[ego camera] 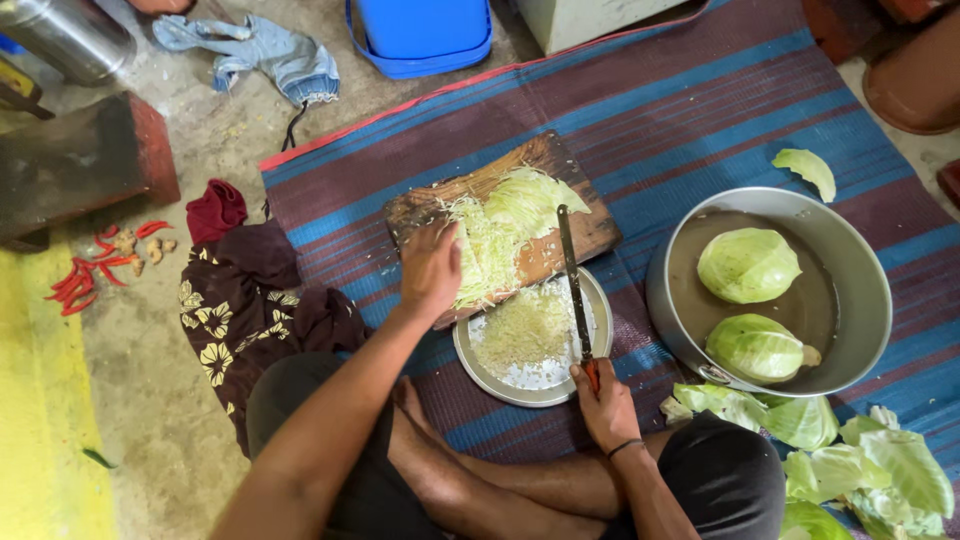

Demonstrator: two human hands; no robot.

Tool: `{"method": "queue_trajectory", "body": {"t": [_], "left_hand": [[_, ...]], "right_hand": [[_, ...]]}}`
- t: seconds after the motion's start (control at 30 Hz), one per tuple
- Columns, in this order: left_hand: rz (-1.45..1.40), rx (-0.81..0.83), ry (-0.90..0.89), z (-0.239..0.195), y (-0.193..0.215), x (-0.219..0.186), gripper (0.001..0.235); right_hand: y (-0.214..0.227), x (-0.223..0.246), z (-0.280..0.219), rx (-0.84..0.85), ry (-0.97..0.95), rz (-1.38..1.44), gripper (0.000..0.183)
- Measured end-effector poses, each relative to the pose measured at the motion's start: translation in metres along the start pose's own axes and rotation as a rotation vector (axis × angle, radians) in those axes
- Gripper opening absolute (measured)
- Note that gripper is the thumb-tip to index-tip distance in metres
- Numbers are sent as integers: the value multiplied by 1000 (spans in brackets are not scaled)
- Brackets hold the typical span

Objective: The person sits on a mat and chops cabbage on a wooden board using a knife. They wash the cabbage in a metal pot of water, peel off outer leaves, and slice the vegetable into thin strips, placing the chopped pieces into a metal bowl.

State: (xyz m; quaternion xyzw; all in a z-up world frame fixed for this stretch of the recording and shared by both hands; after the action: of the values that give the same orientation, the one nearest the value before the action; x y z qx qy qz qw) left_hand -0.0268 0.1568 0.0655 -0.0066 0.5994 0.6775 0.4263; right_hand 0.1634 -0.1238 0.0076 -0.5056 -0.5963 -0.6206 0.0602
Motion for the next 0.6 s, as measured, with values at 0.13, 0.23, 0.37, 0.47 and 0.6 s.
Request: {"method": "queue_trajectory", "body": {"t": [0.13, 0.23, 0.37, 0.47, 0.6], "left_hand": [[133, -52, -4, 6, -33, -3, 48], [143, -9, 23, -8, -42, 1, 52], [50, 25, 54, -13, -44, 6, 53], [50, 36, 61, -13, -45, 5, 54], [86, 20, 54, -15, -47, 7, 52]], "right_hand": [[-6, 19, -1, -5, 77, -72, 25], [-12, 40, 6, 26, 144, -222, 25], [-16, 80, 55, 153, 131, -452, 29], [-24, 94, 99, 255, 79, -642, 35], [-60, 71, 124, 297, 83, -714, 46]]}}
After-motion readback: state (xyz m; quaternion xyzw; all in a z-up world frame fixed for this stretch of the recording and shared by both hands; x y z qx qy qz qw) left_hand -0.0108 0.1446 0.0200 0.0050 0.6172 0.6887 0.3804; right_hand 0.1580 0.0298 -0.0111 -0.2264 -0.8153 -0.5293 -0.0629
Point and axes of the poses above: each hand's wrist, its own z-axis towards the middle knuckle, its own y-axis out of the back of the hand, x = y × z, the point moved 4 cm from there along z, towards the middle knuckle, and after that the axes turned 9 degrees about -z, right-handed, at the moved point
